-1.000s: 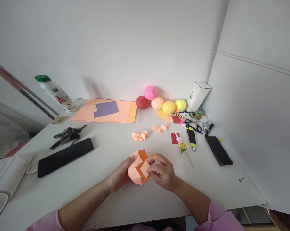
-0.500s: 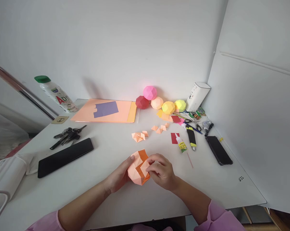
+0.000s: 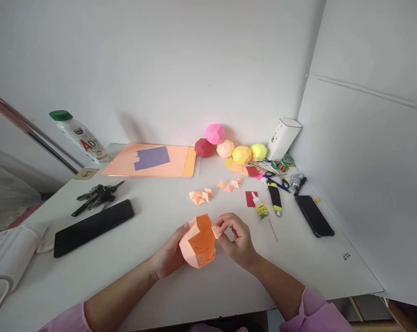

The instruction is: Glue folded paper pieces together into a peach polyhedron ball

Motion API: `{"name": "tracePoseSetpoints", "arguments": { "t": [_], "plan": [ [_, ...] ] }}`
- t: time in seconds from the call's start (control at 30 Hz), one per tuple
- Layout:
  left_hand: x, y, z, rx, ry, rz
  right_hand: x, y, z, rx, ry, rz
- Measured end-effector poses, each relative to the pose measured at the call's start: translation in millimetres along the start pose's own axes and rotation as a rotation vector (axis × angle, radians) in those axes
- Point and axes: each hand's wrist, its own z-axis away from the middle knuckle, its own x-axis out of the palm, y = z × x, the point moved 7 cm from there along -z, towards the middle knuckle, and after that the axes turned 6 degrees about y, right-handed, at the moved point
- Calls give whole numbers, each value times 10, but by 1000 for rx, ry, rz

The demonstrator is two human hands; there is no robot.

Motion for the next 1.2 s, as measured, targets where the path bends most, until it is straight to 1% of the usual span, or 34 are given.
{"name": "tracePoseSetpoints", "arguments": {
  "t": [0.1, 0.2, 0.27, 0.4, 0.5, 0.57, 0.7, 0.77, 0.87, 0.93, 1.03, 1.13, 1.2],
  "plan": [
    [1, 15, 0, 19, -15, 42, -46, 61, -6, 24, 30, -4],
    [31, 27, 3, 44, -83, 86, -82, 154, -31, 88, 57, 34],
    [61, 40, 14, 65, -135, 108, -87, 256, -41, 191, 58, 47],
    [107, 101, 52, 143, -177, 105, -49, 457, 0, 412, 8, 36],
    [176, 127, 93, 167, -249, 93, -4, 529, 48, 498, -56, 58],
    [189, 134, 106, 172, -267, 109, 21, 531, 60, 506, -83, 64],
    [159, 142, 112, 177, -237, 136, 73, 482, 35, 446, -118, 65],
    [170, 141, 123, 160, -256, 145, 109, 466, 31, 432, -151, 46],
    [191, 108, 139, 95, -298, 165, 146, 453, 45, 445, -202, 14],
    [194, 50, 144, 24, -323, 164, 154, 446, 59, 458, -234, 8],
    [185, -27, 149, -48, -350, 171, 161, 470, 96, 517, -282, 0],
    [172, -62, 145, -73, -351, 205, 176, 494, 120, 555, -313, -15],
    [160, -65, 137, -76, -334, 231, 173, 472, 97, 509, -319, 0]
  ]
}}
